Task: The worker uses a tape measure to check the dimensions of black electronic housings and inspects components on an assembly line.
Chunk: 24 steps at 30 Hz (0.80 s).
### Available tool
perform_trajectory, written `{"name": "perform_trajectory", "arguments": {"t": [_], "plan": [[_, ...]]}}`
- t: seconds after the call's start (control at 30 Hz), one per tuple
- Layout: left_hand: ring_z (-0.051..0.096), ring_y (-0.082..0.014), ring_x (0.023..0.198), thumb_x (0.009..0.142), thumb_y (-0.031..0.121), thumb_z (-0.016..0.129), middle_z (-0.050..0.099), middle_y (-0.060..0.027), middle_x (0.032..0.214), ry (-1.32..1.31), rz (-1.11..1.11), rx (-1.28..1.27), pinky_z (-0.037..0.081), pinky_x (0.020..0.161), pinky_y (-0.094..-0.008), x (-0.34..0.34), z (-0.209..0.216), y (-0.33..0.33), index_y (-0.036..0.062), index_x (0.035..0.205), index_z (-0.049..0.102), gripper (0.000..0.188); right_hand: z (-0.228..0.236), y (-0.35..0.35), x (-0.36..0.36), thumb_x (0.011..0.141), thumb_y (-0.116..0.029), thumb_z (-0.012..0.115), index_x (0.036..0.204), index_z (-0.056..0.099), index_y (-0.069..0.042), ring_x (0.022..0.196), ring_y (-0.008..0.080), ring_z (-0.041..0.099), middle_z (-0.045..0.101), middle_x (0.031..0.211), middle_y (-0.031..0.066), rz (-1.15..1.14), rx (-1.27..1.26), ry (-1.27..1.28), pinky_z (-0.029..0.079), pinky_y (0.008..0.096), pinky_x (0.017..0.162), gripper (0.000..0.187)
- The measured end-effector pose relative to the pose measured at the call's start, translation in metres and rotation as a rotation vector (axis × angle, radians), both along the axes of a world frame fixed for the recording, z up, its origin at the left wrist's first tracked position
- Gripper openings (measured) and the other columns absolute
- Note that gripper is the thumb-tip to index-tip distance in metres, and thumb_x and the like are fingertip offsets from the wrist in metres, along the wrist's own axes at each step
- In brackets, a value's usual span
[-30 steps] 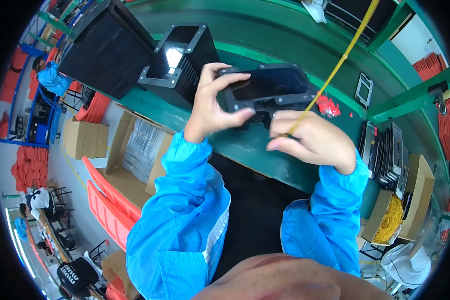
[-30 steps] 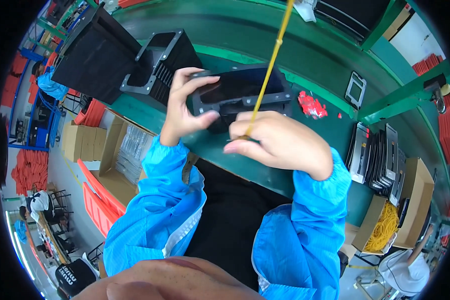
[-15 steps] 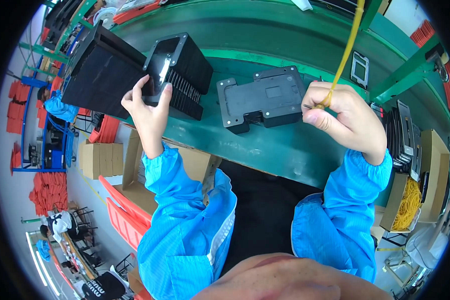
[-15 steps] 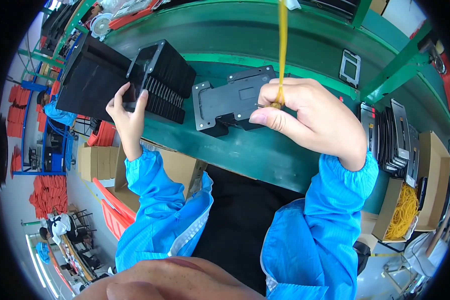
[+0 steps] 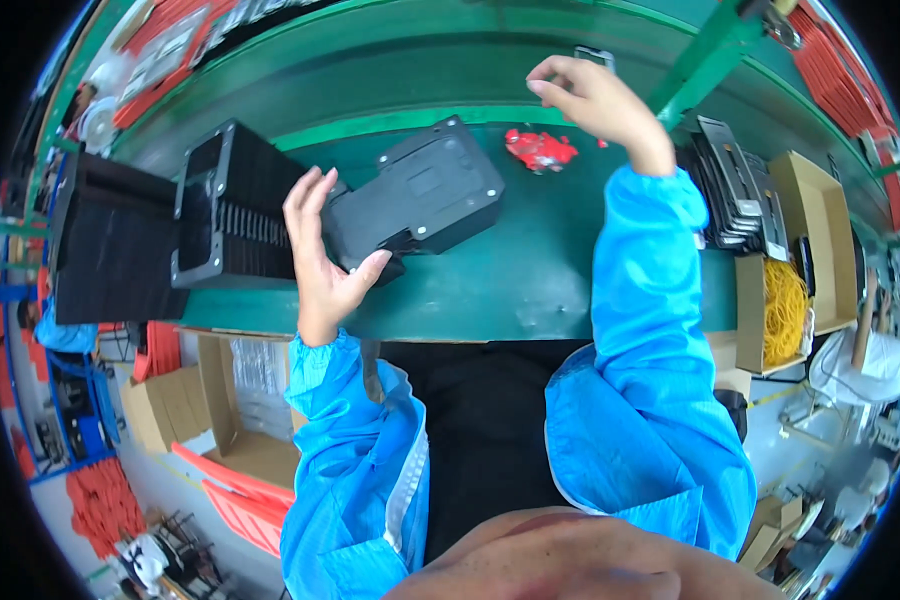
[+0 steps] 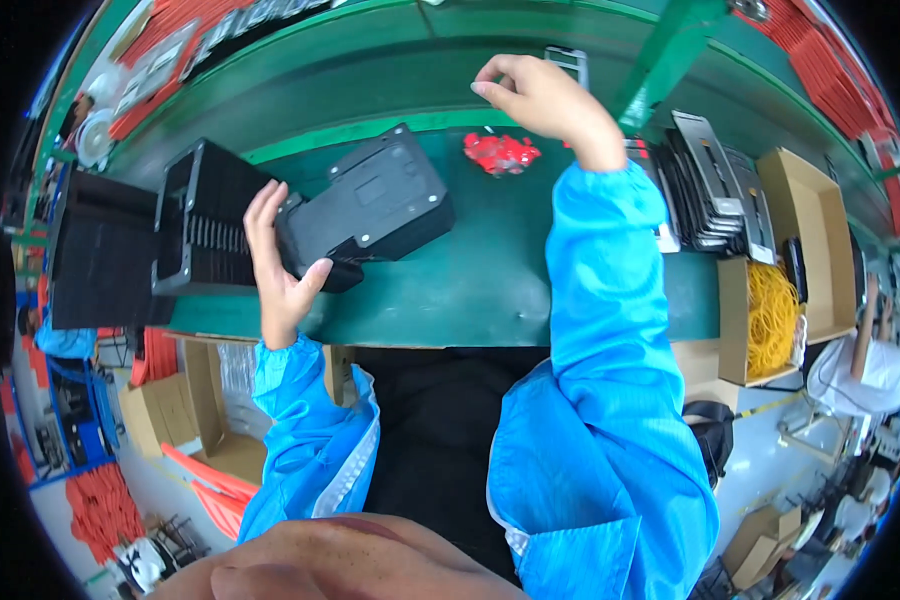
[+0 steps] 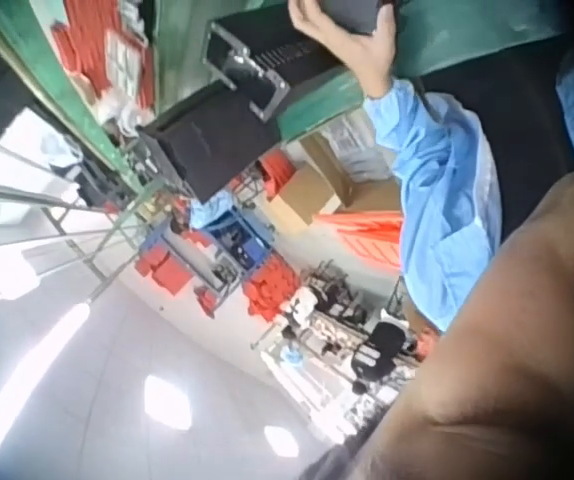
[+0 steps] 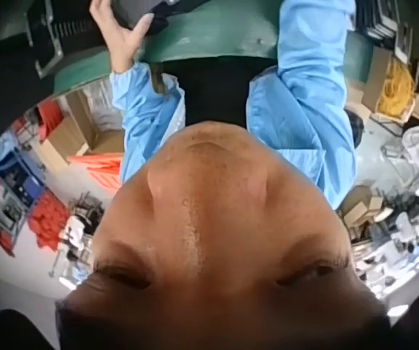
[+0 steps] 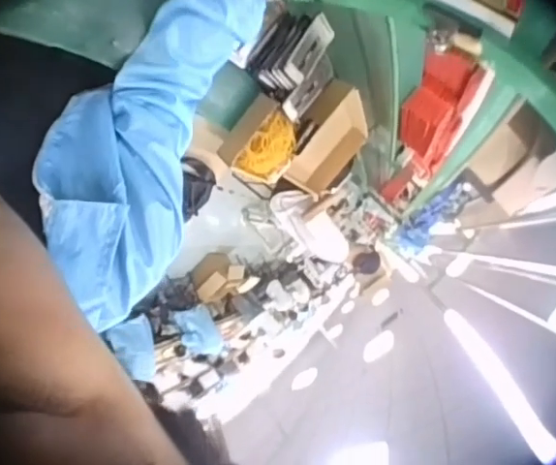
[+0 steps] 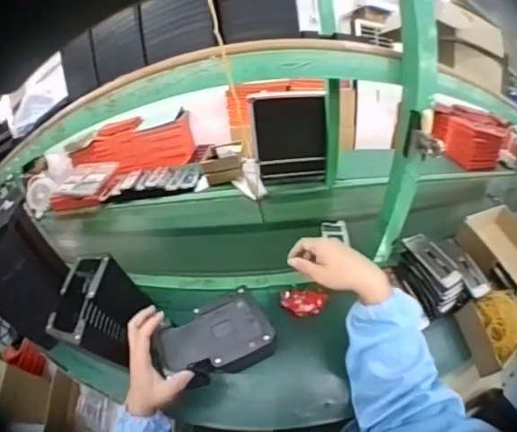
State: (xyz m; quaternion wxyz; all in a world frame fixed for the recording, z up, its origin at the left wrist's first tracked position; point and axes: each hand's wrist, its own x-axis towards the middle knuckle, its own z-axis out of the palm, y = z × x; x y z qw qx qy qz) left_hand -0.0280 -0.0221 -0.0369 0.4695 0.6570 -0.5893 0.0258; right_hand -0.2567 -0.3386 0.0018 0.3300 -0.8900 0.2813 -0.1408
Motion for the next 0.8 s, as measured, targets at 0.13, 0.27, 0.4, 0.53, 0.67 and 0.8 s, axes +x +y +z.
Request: {"name": "perform_trajectory", "arguments": {"t": [0.13,0.27,0.4,0.53,0.67,0.8], "plan": [[0.041,-0.0352,0.143,0.083,0.077,0.062,0.044,-0.0209,0.152,0.354,-0.09,-0.182,0.034,0.119,-0.0479,0.01,-0.056,-0.017,-0.0021,0.15,0.047,0.105,-0.109,-0.058,-0.005,0.098,-0.029,0.066,0.129,0.065,-0.009,0.088,0.0272,0.067,0.074,0.101,0.0131,-0.342,-0.339,-0.105,0.052,0.0432,0.08,0.037],[0.041,-0.0351,0.143,0.079,0.095,0.047,0.038,-0.0205,0.156,0.423,-0.011,-0.208,0.034,0.119,-0.0484,0.003,-0.066,-0.018,-0.0009,0.157,0.038,0.124,-0.148,-0.068,0.003,0.094,-0.03,0.066,0.127,0.067,-0.011,0.102,0.0377,0.065,0.075,0.102,0.0157,-0.742,-0.778,-0.196,0.047,0.0527,0.092,0.038],[0.041,-0.0347,0.143,0.075,0.099,0.046,0.033,-0.0208,0.159,0.314,-0.008,-0.203,0.035,0.118,-0.0486,0.002,-0.069,-0.014,0.0006,0.162,0.027,0.133,-0.137,-0.059,0.015,0.092,-0.032,0.065,0.127,0.068,-0.013,0.111,0.0415,0.062,0.075,0.108,0.0153,-0.825,-0.667,-0.014,0.043,0.056,0.096,0.04],[0.042,-0.0338,0.142,0.073,0.099,0.05,0.03,-0.0214,0.16,0.301,0.022,-0.195,0.036,0.117,-0.0479,0.001,-0.069,-0.012,0.0009,0.164,0.022,0.137,-0.133,-0.057,0.033,0.092,-0.035,0.064,0.126,0.069,-0.014,0.112,0.0399,0.061,0.075,0.115,0.0124,-0.684,-0.519,0.022,0.044,0.0548,0.095,0.041],[0.044,-0.0326,0.14,0.074,0.094,0.059,0.033,-0.0209,0.158,0.412,-0.005,-0.216,0.037,0.117,-0.047,-0.005,-0.066,-0.012,0.0002,0.164,0.021,0.134,-0.138,-0.072,0.055,0.091,-0.037,0.065,0.123,0.071,-0.015,0.111,0.0389,0.062,0.075,0.113,0.0096,-0.514,-0.459,-0.186,0.044,0.0546,0.096,0.04],[0.046,-0.032,0.137,0.074,0.089,0.066,0.036,-0.0201,0.156,0.463,-0.023,-0.19,0.037,0.116,-0.0462,-0.009,-0.062,-0.014,-0.0002,0.163,0.022,0.133,-0.143,-0.087,0.06,0.09,-0.038,0.066,0.114,0.076,-0.015,0.109,0.0382,0.064,0.078,0.104,0.0084,-0.655,-0.648,-0.041,0.045,0.054,0.096,0.035]]}}
